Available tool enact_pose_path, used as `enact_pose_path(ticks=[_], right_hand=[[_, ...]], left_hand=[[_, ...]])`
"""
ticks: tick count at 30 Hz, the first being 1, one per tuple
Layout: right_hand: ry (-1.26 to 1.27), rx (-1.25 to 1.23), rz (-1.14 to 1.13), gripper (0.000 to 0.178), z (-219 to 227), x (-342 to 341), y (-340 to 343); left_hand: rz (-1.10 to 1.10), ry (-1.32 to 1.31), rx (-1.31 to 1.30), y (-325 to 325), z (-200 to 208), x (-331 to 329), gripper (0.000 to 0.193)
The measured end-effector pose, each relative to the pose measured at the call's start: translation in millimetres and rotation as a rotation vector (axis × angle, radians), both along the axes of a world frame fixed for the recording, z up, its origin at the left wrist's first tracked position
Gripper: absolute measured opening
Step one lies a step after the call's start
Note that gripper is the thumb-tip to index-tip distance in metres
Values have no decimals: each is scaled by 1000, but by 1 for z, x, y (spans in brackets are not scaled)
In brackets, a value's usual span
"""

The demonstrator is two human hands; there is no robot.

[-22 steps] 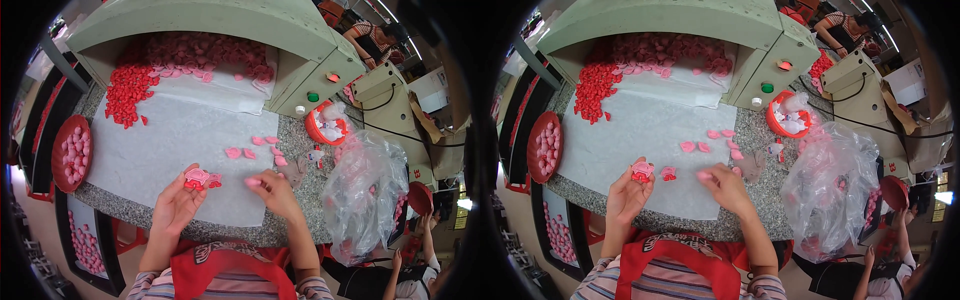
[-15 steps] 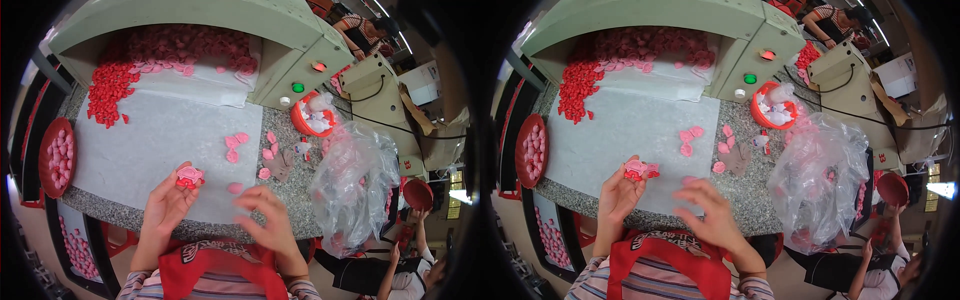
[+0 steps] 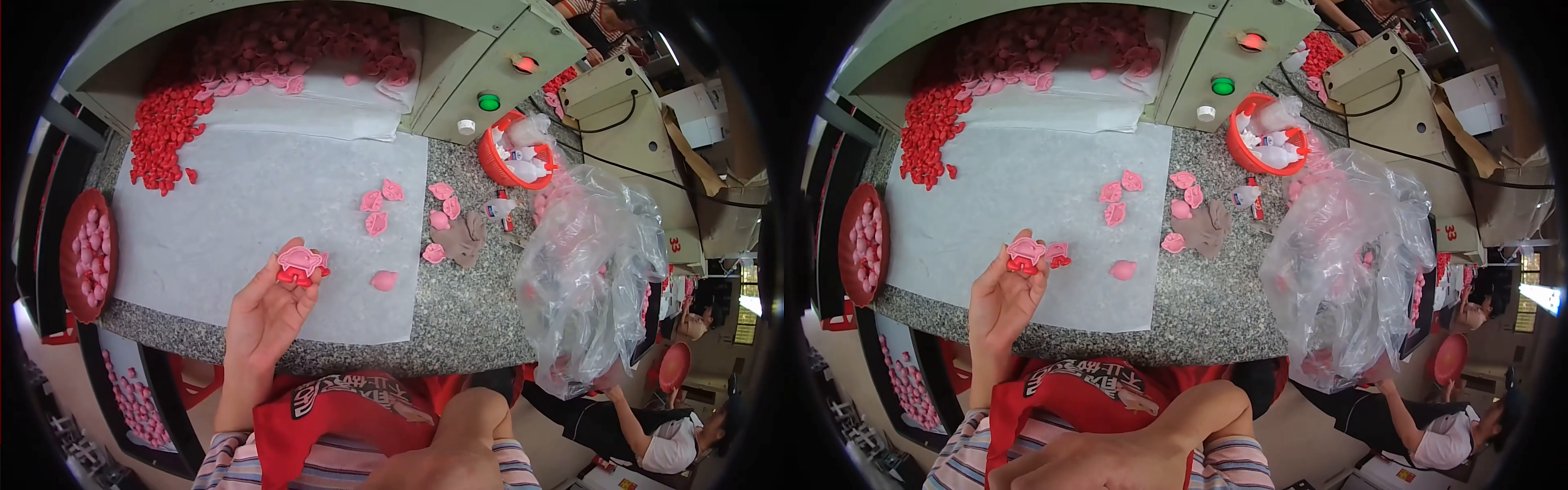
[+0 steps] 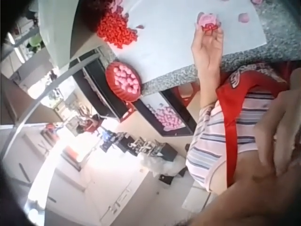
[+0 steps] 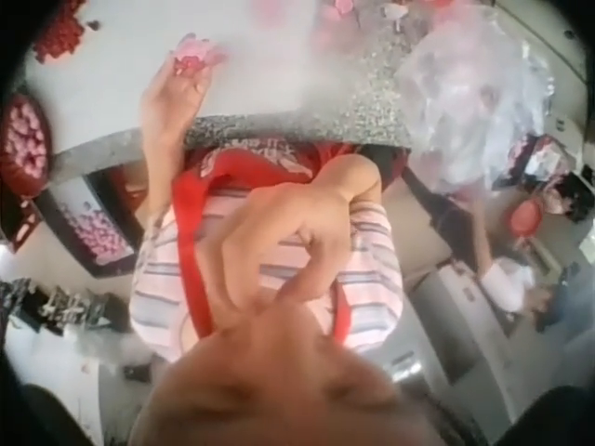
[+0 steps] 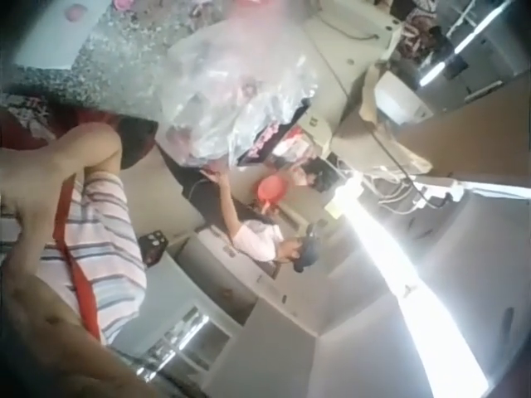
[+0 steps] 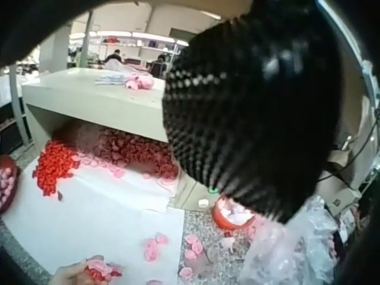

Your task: Apply glue to small pink toy components and press them together to assemble pieces at a factory workbench.

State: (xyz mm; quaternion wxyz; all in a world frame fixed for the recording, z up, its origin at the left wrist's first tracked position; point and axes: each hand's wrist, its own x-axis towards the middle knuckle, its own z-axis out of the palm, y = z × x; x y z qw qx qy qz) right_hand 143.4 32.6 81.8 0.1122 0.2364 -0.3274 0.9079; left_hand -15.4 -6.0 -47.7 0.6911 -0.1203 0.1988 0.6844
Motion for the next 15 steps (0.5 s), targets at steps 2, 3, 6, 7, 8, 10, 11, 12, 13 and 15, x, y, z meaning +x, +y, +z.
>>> enact_pose_path(ticks=[2,3,6,7,8,10,11,12,13,15], right_hand=[[18,-276,-109,9,8,-3,3],[20,-277,-109,9,6,-3,-1],[145,-213,-150,9,-6,3,-7],[109,-33,-96,10,-7,11,5],[80,129,-19,12,-16,14,16],[-295,428,-425,9,-45,30,18],[-717,883,-771,21,-58,32,25],[-973,1247,-1110,20,-91,30,30],[-983,1387,-1224,21,-119,43,43],[-989,1563,-1315,22,-154,43,49]], left_hand=[[-5,7,2,1,1,2,37],[-12,12,7,3,2,3,37],[-23,0,29,5,2,5,37],[-26,-1,31,5,3,6,37],[-8,8,14,2,-1,0,38],[23,19,0,-5,-4,-7,38],[8,21,11,-4,-5,-7,38],[-6,25,22,-2,-5,-5,38],[-6,59,17,5,7,7,38],[-59,86,-11,6,6,9,38]])
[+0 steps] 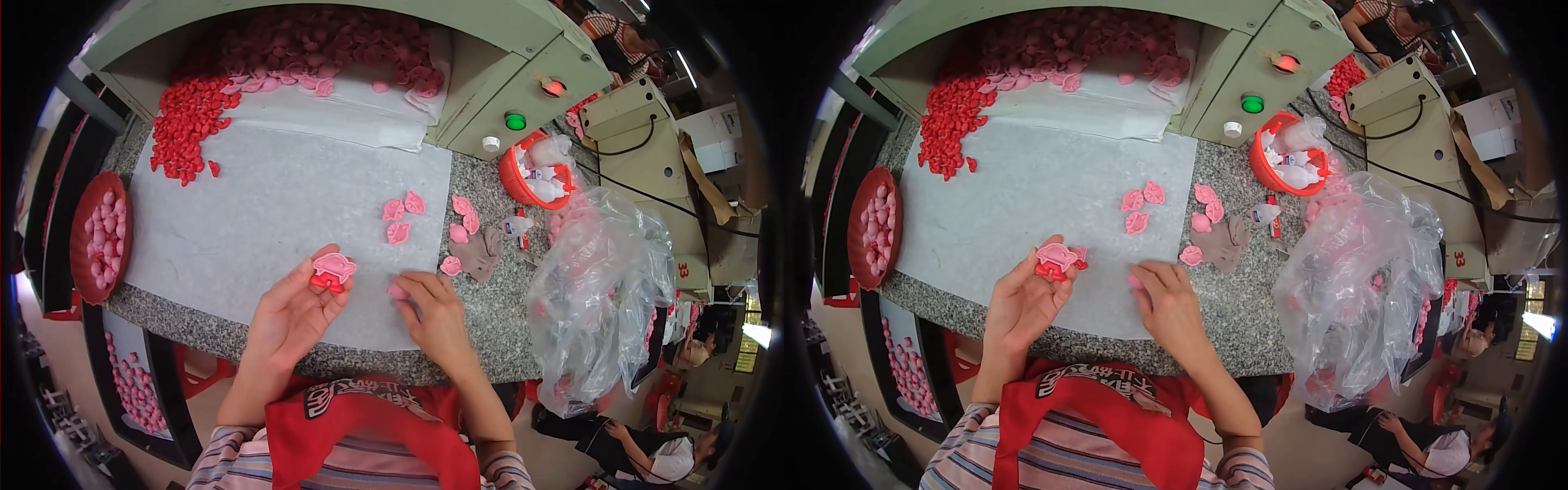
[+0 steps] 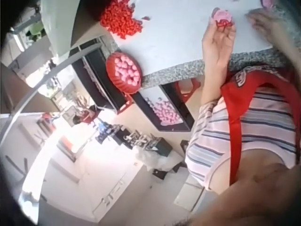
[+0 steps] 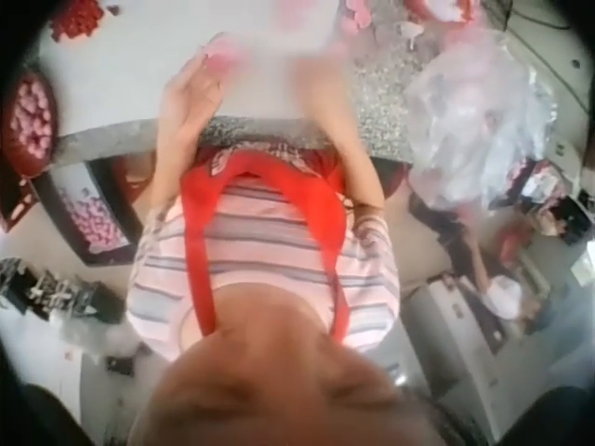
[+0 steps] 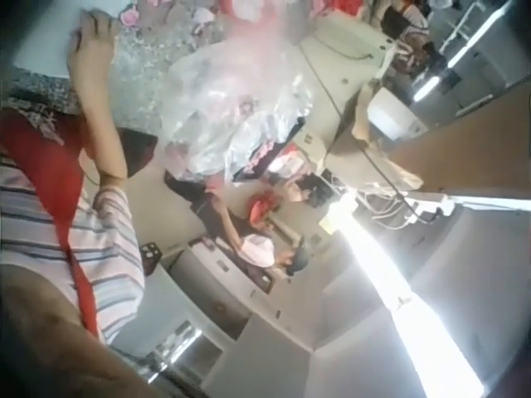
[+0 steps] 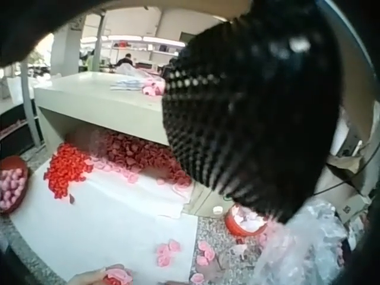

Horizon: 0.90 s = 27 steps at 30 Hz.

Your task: Apply glue to small pink toy components and press them together to assemble pieces at a factory workbench.

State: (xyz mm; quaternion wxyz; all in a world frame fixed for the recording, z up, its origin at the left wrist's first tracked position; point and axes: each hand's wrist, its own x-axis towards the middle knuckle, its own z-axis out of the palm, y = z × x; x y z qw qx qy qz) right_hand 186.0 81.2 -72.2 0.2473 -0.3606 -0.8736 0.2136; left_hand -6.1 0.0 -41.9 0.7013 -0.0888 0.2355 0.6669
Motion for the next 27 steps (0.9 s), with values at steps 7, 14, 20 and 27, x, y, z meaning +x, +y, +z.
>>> enact_pose_path(ticks=[7,14,20,27], right_hand=[[145,-358,-229,25,25,5,-9],[441,-39,-73,34,68,-16,-33],[466,-83,-75,35,62,-19,-37],[494,-94,-85,37,57,-18,-41]], left_hand=[[-124,68,-2,1,3,15,41],[-111,135,12,1,17,36,36],[-52,323,121,-2,21,40,29],[-33,468,188,-4,22,41,29]])
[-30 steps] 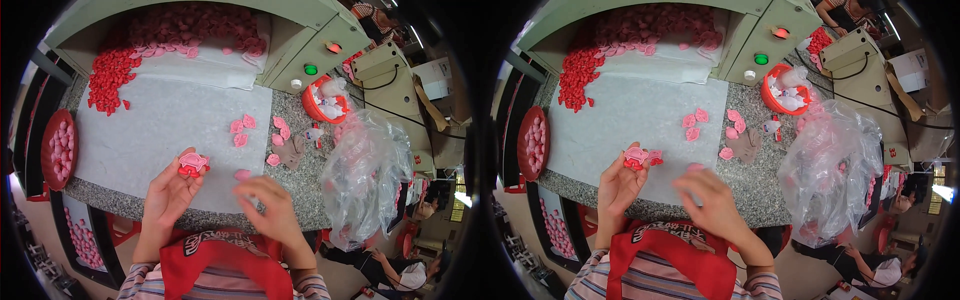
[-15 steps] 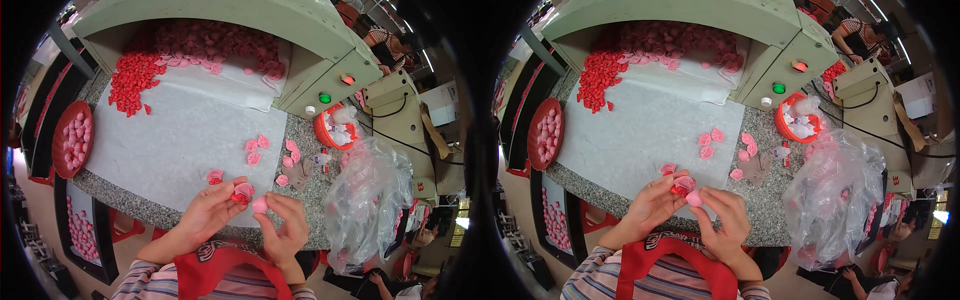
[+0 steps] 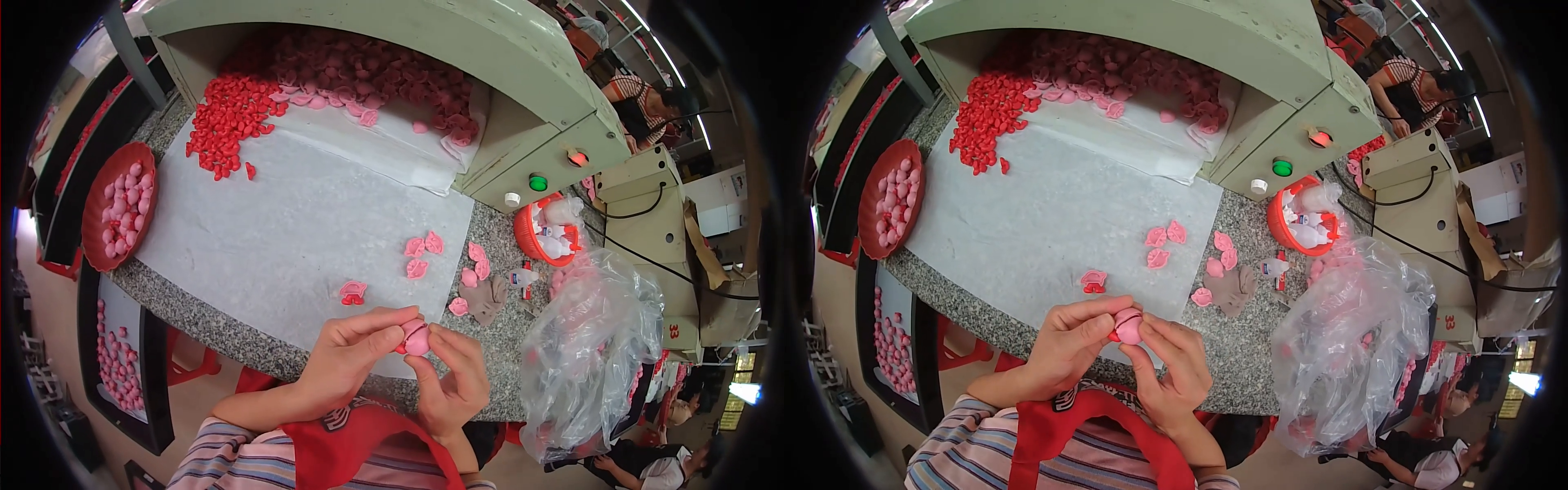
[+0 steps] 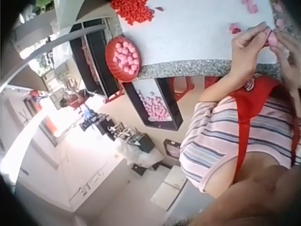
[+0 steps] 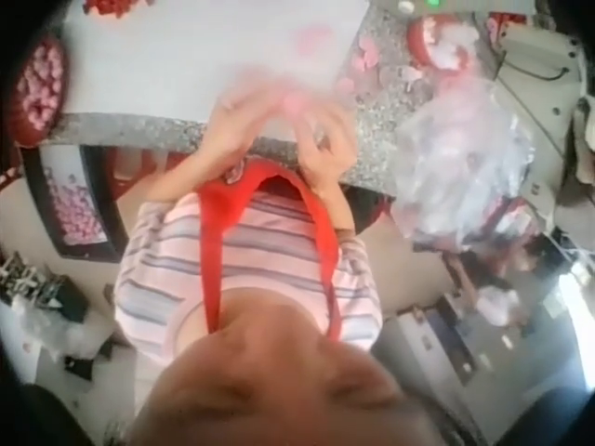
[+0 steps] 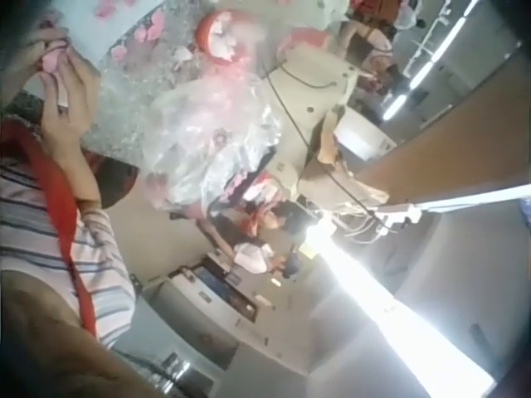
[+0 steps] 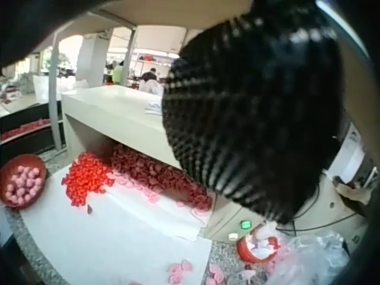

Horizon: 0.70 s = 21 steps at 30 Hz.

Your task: Apply glue to small pink toy components and press them together to assemble pieces at a factory workbench.

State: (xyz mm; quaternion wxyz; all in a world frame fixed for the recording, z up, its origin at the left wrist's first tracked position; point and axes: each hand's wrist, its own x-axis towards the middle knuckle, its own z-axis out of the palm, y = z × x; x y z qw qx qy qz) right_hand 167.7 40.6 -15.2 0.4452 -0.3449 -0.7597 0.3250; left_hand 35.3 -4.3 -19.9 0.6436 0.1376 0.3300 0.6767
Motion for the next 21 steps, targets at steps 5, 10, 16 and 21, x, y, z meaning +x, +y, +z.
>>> enact_pose_path(ticks=[5,10,16,21], right_hand=[[19,-7,-5,38,-2,1,-1],[17,18,-21,36,-2,0,0],[-39,164,-31,35,-4,1,3],[-32,216,-37,35,-6,1,3]], left_hand=[[-9,36,16,-1,0,0,29],[-18,72,27,-1,-1,0,28],[-25,144,42,0,-2,2,28],[-25,327,145,-2,-5,2,30]])
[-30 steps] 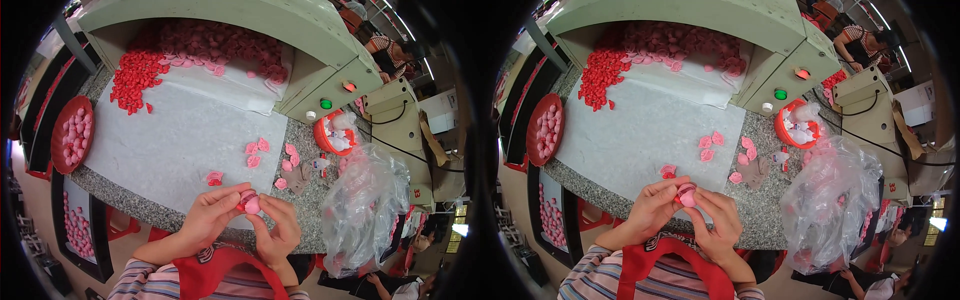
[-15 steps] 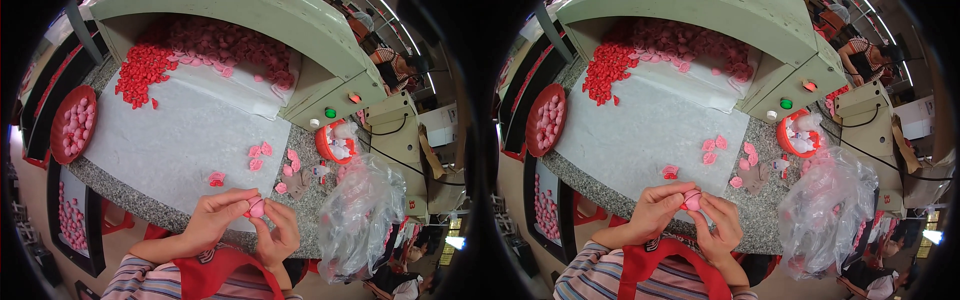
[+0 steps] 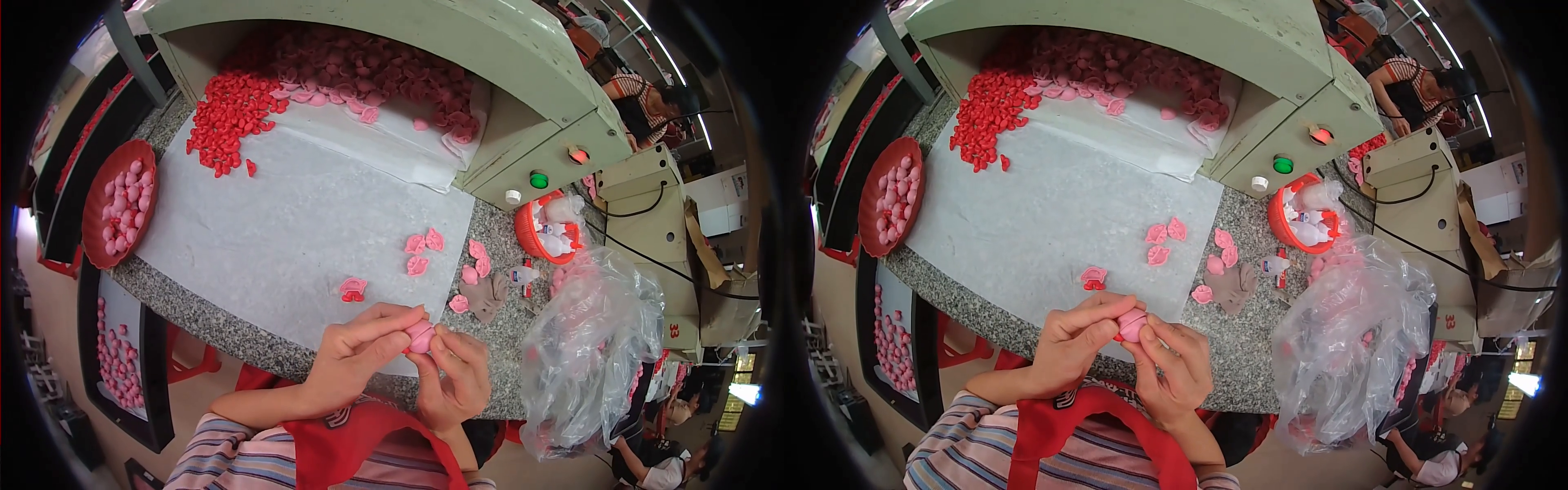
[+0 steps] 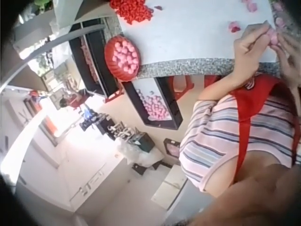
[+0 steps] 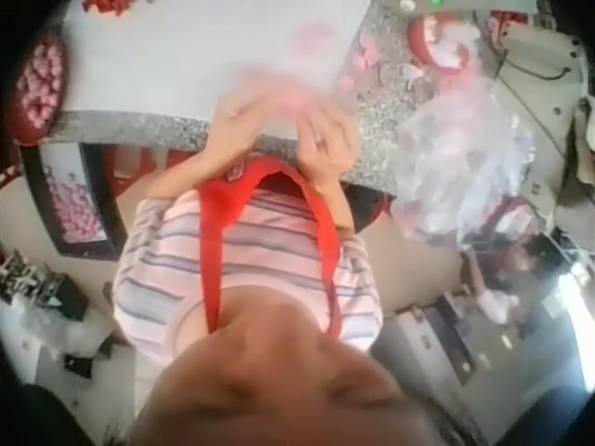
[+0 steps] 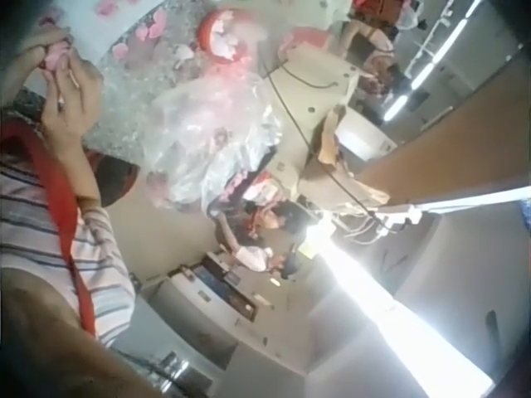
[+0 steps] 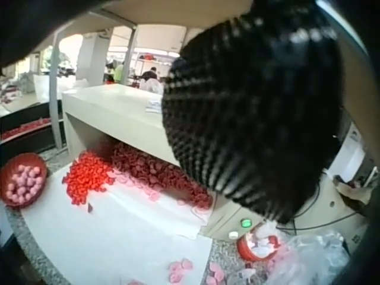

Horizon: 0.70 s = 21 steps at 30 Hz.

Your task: Apply glue to small pink toy components and press them together to assemble pieces at a factory workbench.

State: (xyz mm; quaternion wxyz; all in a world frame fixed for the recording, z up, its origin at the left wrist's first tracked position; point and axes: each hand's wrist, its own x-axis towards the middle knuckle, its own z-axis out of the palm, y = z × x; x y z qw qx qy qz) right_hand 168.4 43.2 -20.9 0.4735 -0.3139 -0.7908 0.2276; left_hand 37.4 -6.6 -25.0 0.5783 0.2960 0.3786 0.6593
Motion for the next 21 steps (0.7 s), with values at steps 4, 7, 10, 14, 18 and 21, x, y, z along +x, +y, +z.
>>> enact_pose_path(ticks=[4,7,10,14,18,21], right_hand=[[-19,99,-15,33,2,0,-2],[-37,141,-19,32,0,1,-4],[-11,177,-27,31,-3,0,-5],[-33,211,-29,32,-2,0,-6],[-38,238,-32,32,-1,0,-7],[-24,247,-31,32,-4,0,-7]], left_hand=[[41,98,108,-1,3,5,37],[71,152,152,-1,3,5,42],[71,194,162,-1,4,5,43],[79,224,158,-2,4,5,42],[106,175,161,-2,5,7,41],[116,195,162,-3,5,7,40]])
